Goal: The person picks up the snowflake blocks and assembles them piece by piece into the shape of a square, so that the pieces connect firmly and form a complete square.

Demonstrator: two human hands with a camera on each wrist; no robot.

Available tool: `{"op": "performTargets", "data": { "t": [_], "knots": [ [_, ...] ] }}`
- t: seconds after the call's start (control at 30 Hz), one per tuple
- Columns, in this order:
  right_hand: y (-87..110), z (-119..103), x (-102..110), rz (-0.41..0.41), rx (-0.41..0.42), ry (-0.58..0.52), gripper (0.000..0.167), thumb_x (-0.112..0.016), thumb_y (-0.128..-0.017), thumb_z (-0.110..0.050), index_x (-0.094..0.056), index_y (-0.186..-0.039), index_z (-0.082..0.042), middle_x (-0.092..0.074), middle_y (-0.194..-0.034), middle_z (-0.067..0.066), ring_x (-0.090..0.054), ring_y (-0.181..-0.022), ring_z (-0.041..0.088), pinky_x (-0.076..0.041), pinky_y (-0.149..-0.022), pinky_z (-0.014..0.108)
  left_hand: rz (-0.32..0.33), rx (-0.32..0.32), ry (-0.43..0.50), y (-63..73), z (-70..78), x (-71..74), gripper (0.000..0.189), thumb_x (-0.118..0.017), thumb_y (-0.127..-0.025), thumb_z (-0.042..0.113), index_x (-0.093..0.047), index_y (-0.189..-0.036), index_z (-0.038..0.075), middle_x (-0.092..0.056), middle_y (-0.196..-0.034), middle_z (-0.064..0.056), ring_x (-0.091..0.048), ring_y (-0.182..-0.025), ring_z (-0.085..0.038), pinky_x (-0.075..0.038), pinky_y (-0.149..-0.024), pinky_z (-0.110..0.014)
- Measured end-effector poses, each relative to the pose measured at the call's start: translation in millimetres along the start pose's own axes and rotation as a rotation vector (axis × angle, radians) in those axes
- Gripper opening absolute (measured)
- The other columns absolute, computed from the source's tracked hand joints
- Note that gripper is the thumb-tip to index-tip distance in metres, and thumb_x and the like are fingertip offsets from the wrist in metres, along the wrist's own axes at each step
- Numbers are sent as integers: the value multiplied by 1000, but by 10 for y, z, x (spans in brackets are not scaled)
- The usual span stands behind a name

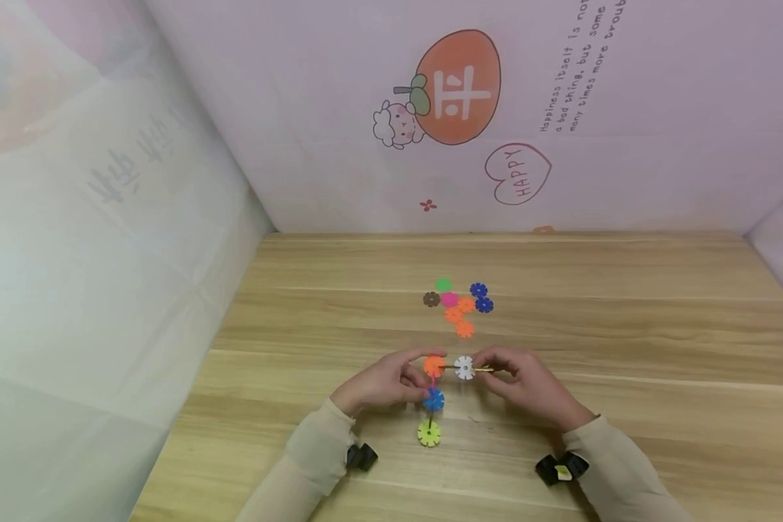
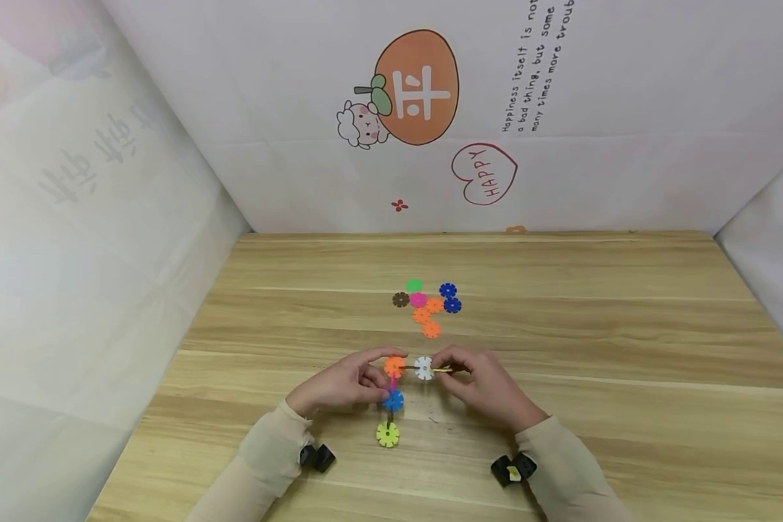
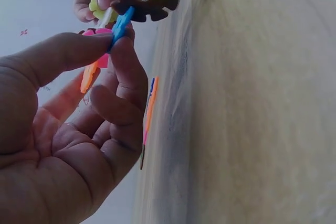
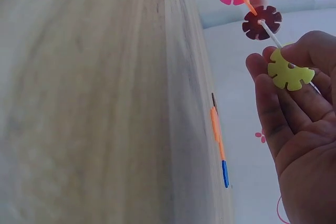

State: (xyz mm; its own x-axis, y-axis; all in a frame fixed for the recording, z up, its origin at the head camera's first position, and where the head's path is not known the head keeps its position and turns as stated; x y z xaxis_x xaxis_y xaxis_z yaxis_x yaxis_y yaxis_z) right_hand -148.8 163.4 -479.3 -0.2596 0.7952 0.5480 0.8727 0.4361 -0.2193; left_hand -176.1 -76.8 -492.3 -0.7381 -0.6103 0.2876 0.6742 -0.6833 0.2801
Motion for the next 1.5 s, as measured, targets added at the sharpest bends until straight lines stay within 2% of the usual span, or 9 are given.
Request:
{"op": "performTargets", "data": {
  "t": [0.4, 0.63, 0.9, 1.07, 1.23, 1.3, 1.4, 1.5],
  "knots": [
    [9, 16, -29, 3, -17, 26, 24, -71, -86, 1, -71, -101, -17, -74, -104, -2, -67, -97, 5, -57, -85, 27, 37, -12, -37, 32, 29, 11, 65, -69, -91, 3, -46, -148, 22, -75, -97, -6, -69, -86, -10, -55, -72, -23],
    [5, 0, -35, -3, -4, 28, 23, -71, -86, 2, -71, -101, -15, -74, -104, 1, -68, -97, 9, -58, -84, 29, 69, -4, -31, 18, -1, 3, 66, -69, -90, 2, -46, -148, 22, -75, -95, -6, -69, -85, -10, -56, -74, -23],
    [14, -14, -31, -10, -29, 28, 23, -71, -86, 2, -71, -101, -15, -74, -106, 2, -68, -99, 11, -58, -85, 30, 52, 0, -51, 24, -5, 13, 67, -68, -91, 3, -42, -150, 21, -70, -98, -4, -68, -88, -13, -57, -75, -26],
    [20, -3, -36, -7, -29, 27, 23, -71, -86, 2, -71, -101, -15, -74, -106, 2, -68, -99, 12, -58, -85, 30, 47, 28, -105, 21, -18, 40, 56, -65, -95, 12, -44, -148, 14, -68, -105, -4, -67, -95, -15, -56, -79, -25],
    [18, -16, -45, -9, -23, 26, 23, -71, -86, 2, -72, -101, -16, -74, -106, 2, -68, -98, 12, -58, -84, 29, 76, 56, -133, 14, 13, 66, 43, -62, -98, 22, -53, -140, 16, -69, -106, -3, -67, -84, -16, -55, -68, -28],
    [18, -18, -51, -13, -21, 22, 23, -71, -86, 2, -72, -100, -16, -74, -106, 2, -68, -98, 10, -58, -84, 29, 87, 57, -134, 15, 43, 76, 38, -62, -99, 25, -57, -136, 18, -69, -105, -3, -66, -82, -18, -55, -67, -30],
    [15, -20, -65, -17, -10, 12, 24, -71, -85, 3, -71, -101, -15, -74, -106, 3, -67, -98, 9, -58, -84, 29, 104, 47, -165, 3, 86, 93, 37, -60, -99, 33, -59, -134, 18, -68, -112, 0, -66, -95, -17, -56, -81, -33],
    [11, -25, -80, -17, 5, -3, 26, -71, -84, 5, -71, -101, -15, -74, -106, 2, -67, -98, 8, -58, -84, 28, 96, 27, -226, -50, 160, 101, 43, -59, -98, 42, -60, -134, 19, -67, -121, 3, -62, -111, -13, -51, -96, -34]
  ]
}}
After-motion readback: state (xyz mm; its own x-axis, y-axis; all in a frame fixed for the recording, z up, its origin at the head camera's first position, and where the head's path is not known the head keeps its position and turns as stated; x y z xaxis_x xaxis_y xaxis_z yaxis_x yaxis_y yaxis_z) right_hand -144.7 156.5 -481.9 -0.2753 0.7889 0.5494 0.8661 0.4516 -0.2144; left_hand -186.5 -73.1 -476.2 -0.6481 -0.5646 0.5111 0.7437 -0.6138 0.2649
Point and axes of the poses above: each hand's wrist, its own y-axis away from the middle knuckle, its own x-axis out of the back of the hand, z = x × y, the point moved 3 cm from there along -y, towards the middle knuckle
